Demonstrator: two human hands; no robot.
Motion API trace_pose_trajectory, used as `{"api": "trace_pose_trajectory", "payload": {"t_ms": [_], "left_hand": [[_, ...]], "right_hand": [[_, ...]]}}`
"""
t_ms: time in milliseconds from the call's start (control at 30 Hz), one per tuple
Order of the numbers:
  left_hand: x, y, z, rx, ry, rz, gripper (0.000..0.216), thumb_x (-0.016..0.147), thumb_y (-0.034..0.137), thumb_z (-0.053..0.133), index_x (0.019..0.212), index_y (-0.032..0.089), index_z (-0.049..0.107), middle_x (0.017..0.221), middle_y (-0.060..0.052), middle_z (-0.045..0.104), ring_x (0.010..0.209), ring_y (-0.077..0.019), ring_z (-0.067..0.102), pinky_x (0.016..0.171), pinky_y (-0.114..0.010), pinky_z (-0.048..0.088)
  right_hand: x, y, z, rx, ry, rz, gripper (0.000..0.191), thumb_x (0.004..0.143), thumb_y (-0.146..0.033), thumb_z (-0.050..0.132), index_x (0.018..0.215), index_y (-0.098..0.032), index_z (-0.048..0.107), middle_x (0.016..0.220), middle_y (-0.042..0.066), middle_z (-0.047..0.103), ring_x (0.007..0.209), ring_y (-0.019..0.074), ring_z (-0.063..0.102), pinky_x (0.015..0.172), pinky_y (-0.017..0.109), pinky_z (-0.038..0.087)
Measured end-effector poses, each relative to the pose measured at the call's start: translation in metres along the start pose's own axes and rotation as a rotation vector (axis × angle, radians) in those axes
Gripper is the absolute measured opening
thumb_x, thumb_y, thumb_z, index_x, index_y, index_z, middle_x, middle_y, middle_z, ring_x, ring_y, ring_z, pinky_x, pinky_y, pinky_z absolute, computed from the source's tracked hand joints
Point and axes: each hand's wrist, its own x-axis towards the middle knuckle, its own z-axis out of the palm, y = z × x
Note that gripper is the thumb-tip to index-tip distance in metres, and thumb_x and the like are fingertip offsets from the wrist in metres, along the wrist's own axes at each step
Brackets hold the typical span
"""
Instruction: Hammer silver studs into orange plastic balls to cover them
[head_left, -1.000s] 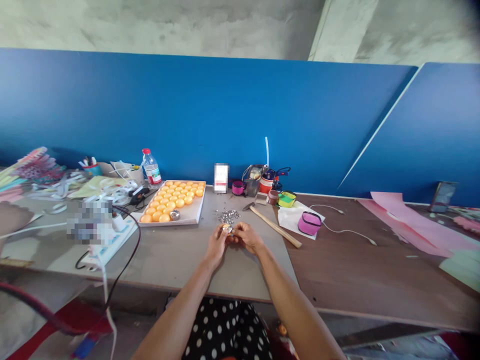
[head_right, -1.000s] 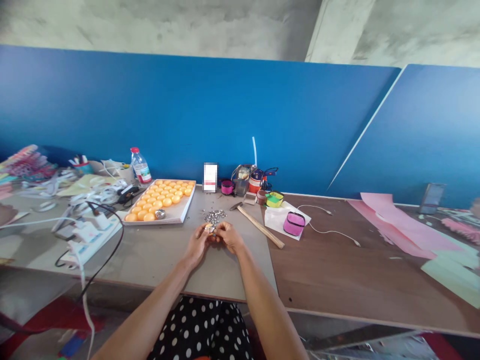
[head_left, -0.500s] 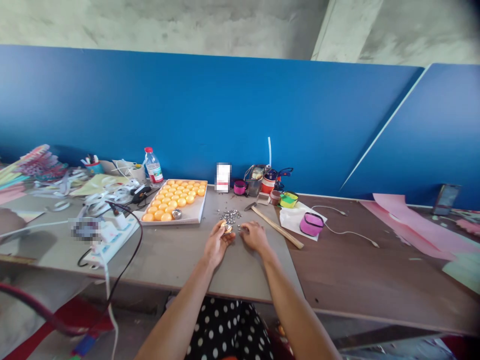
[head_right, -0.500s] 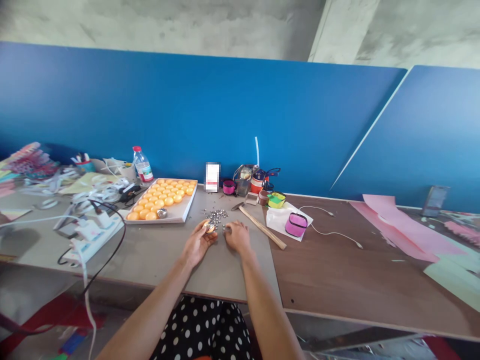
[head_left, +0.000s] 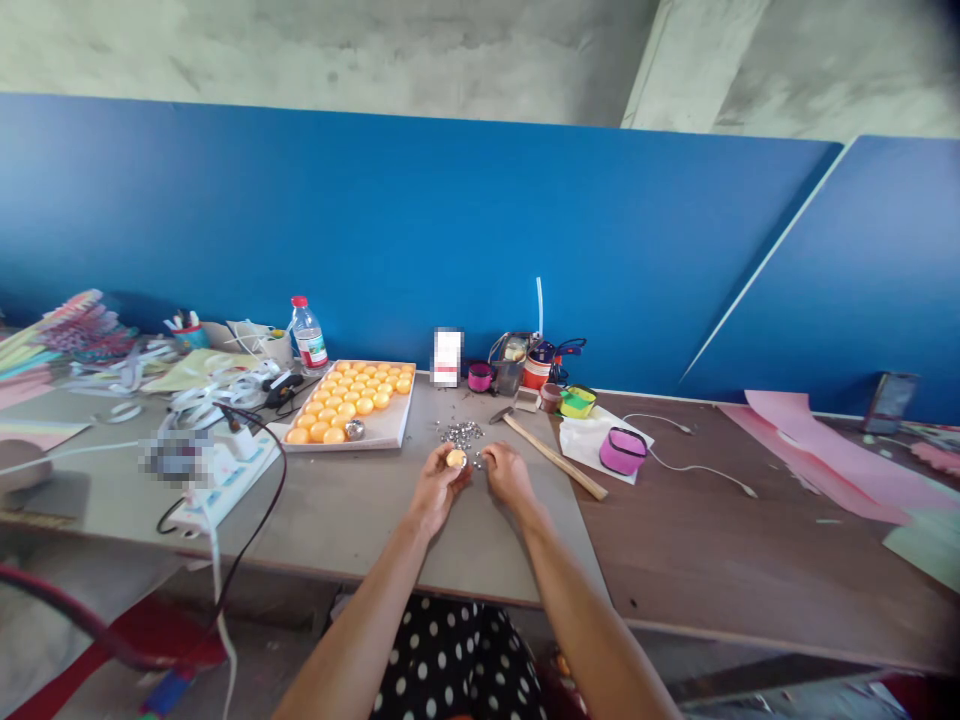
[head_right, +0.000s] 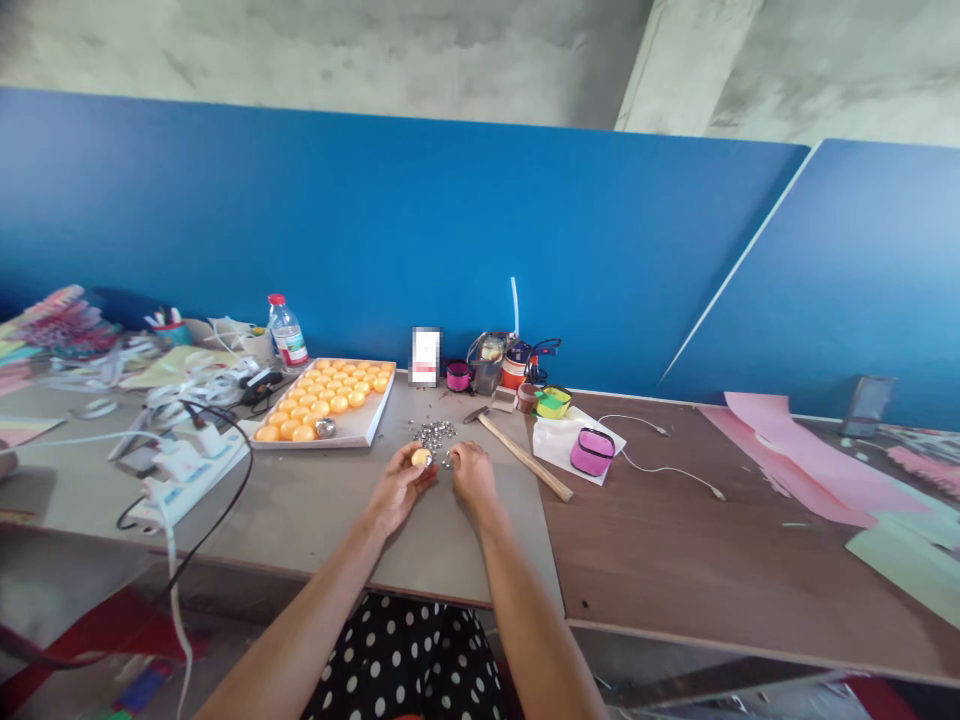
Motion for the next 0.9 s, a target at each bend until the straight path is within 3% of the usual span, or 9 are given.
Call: {"api": "trace_pose_trajectory", "payload": {"t_ms": [267, 467, 700, 900], "left_hand": [[0.001, -0.005, 0.0, 0.115, 0.017, 0.052, 0.041, 0.053, 0.009, 0.07, 0.091, 0.02, 0.059, 0.089, -0.001, 0.061, 0.075, -0.0143, 0.06, 0.073, -0.03, 0.047], [0.003, -0.011, -0.002, 0.246, 0.006, 0.15, 0.038, 0.056, 0.012, 0.071, 0.092, 0.019, 0.062, 0.091, -0.004, 0.062, 0.079, -0.0161, 0.06, 0.072, -0.028, 0.047], [0.003, -0.005, -0.001, 0.041, 0.074, 0.062, 0.038, 0.057, 0.021, 0.075, 0.09, 0.02, 0.057, 0.08, 0.0, 0.063, 0.066, -0.0131, 0.062, 0.067, -0.029, 0.048], [0.005, -0.003, -0.008, -0.05, 0.021, 0.064, 0.034, 0.062, 0.027, 0.073, 0.091, 0.019, 0.056, 0.074, 0.001, 0.064, 0.066, -0.0128, 0.063, 0.067, -0.027, 0.049]], "right_hand": [[-0.004, -0.003, -0.001, -0.16, -0.12, -0.002, 0.021, 0.08, -0.027, 0.047, 0.096, -0.022, 0.06, 0.098, 0.005, 0.06, 0.093, 0.0176, 0.051, 0.077, 0.027, 0.03], [-0.004, -0.004, 0.001, -0.174, -0.126, 0.009, 0.024, 0.08, -0.024, 0.045, 0.098, -0.022, 0.06, 0.099, 0.005, 0.059, 0.094, 0.0178, 0.05, 0.077, 0.027, 0.03], [-0.005, -0.005, 0.005, -0.185, -0.105, -0.024, 0.024, 0.083, -0.025, 0.042, 0.099, -0.024, 0.06, 0.098, 0.005, 0.059, 0.094, 0.0182, 0.05, 0.077, 0.028, 0.029], [-0.005, -0.003, 0.008, -0.121, -0.049, 0.011, 0.026, 0.083, -0.021, 0.043, 0.104, -0.022, 0.057, 0.103, 0.006, 0.059, 0.096, 0.0169, 0.05, 0.081, 0.027, 0.029]]}}
